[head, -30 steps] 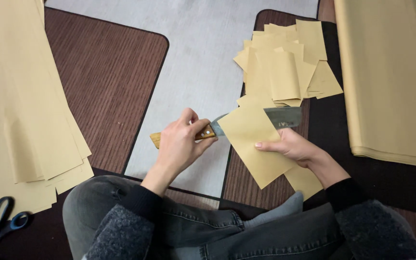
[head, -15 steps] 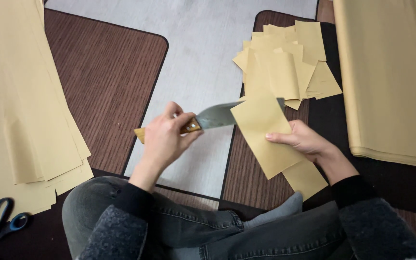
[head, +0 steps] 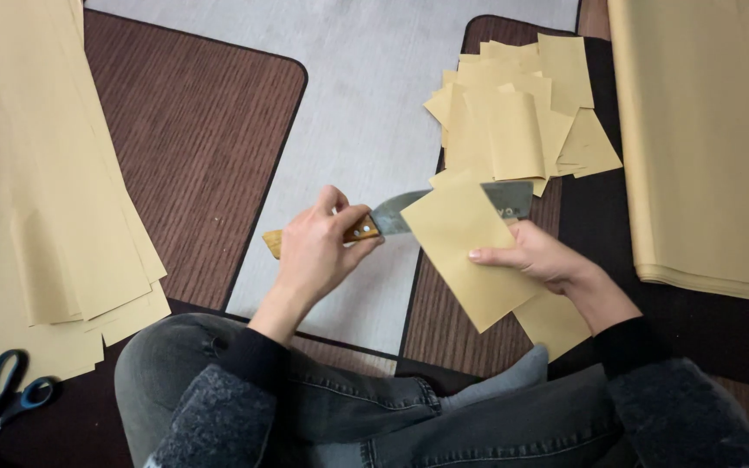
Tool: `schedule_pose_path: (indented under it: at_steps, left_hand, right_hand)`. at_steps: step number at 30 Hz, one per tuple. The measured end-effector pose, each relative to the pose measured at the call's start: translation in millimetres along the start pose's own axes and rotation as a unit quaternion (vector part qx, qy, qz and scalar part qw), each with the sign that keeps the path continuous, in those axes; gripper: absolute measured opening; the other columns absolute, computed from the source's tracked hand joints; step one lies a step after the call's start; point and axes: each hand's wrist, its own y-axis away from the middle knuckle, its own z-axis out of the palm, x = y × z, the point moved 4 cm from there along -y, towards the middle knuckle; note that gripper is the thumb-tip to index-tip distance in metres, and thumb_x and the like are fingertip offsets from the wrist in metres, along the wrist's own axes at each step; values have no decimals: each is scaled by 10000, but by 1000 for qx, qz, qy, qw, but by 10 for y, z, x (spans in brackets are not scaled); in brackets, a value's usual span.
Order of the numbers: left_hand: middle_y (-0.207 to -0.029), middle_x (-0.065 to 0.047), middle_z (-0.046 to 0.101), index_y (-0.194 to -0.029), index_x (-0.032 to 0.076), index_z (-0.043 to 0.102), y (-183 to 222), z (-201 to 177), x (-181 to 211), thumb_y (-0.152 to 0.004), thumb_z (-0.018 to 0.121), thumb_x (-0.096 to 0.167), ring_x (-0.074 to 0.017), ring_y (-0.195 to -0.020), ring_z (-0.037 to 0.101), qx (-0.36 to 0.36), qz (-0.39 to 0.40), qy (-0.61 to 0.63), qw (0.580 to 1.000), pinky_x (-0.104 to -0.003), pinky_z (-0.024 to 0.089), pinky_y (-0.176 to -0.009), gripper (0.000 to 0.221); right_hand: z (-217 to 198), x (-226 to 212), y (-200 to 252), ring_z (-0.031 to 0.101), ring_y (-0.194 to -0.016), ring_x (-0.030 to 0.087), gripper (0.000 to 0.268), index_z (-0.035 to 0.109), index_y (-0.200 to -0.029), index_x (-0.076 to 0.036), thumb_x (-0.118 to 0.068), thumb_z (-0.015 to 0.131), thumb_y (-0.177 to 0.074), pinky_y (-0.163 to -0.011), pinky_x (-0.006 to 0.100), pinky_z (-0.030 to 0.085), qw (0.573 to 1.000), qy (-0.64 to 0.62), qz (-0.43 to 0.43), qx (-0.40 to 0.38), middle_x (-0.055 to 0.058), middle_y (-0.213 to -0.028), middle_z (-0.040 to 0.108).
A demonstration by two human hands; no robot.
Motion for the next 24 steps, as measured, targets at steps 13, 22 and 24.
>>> schedule_pose_path:
  at_steps: [13, 22, 24]
  left_hand:
    - [-1096, -100, 656, -1232, 192, 858, 16, 112, -142, -838, 950, 346, -473, -913, 809, 13, -14, 18, 1000, -568, 663, -844, 433]
    - [-1082, -42, 623, -1226, 236, 836, 47, 155, 115, -866, 909, 404, -415, -889, 810, 10, -10, 4, 1000, -525, 665, -847, 404]
    - [-1098, -38, 631, -1240, 244, 840, 36, 177, 47, -848, 923, 423, -422, -898, 811, 1, -12, -6, 1000, -539, 666, -850, 439]
  right_hand:
    - [-254, 109, -56, 817, -571, 386, 220, 800, -835, 76, -67, 966, -857, -503, 453, 629, 1000, 9, -20, 13, 288, -712, 822]
    - [50, 77, -33, 821, -564, 373, 250, 797, -815, 73, -68, 1003, -817, -505, 420, 626, 999, 27, 17, -24, 283, -693, 825]
    - [6, 59, -36, 808, -552, 367, 265, 781, -808, 74, -70, 1004, -811, -501, 417, 614, 999, 35, 11, -17, 277, -678, 814]
